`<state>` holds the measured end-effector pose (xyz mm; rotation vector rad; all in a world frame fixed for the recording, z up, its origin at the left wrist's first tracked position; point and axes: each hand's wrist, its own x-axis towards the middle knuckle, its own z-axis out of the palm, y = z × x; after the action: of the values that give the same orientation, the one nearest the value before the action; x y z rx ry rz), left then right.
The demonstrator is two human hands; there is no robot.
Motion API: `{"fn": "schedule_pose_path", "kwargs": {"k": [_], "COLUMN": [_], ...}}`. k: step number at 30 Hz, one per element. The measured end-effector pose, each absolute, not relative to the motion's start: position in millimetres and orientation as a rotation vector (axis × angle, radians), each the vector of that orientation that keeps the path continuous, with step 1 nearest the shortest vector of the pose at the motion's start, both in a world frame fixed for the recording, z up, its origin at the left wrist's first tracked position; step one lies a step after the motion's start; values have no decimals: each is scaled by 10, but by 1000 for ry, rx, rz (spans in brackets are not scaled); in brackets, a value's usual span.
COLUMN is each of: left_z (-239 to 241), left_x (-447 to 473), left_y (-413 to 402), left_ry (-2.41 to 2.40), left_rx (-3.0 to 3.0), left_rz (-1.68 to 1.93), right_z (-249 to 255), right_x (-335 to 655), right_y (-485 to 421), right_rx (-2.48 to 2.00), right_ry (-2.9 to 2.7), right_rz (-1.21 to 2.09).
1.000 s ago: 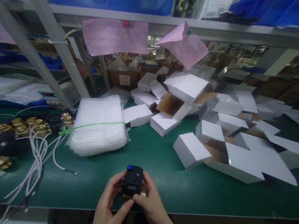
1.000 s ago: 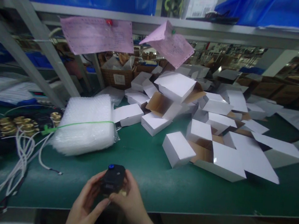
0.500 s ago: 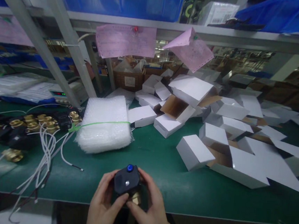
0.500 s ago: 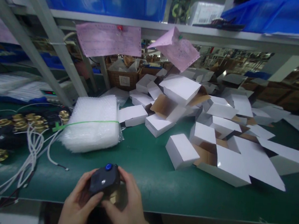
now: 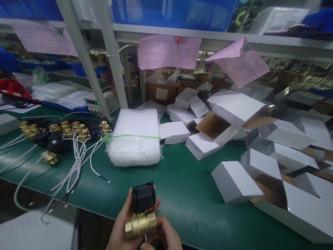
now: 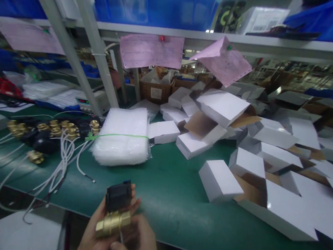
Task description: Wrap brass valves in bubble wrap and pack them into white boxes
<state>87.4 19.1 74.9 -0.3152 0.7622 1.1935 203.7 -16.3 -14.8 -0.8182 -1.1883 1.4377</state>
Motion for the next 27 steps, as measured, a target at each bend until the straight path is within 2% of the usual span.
{"fn": "schedule_pose_path", "kwargs": {"k": [9, 14, 18, 22, 27], "left_z": [722, 651, 569, 518, 516], "left_x": [1030, 1057, 1028, 970, 821], "left_y": [168, 172, 153, 147, 96], "left_ry": [919, 1001, 1050, 1127, 1158], "left_rx": [-203, -83, 195, 294, 444], "left_rz": [1100, 1274, 1371, 1334, 1335], "right_z": [50, 129, 242, 212, 291], "right_x": [1991, 1974, 2072, 2115, 2223], "right_y": [-67, 32, 116, 124, 132], "right_rx": [-666, -510, -224, -298, -806], "right_ry": [-814, -282, -186, -227, -771], "right_rz": [1978, 2220, 2437, 2402, 1919]}}
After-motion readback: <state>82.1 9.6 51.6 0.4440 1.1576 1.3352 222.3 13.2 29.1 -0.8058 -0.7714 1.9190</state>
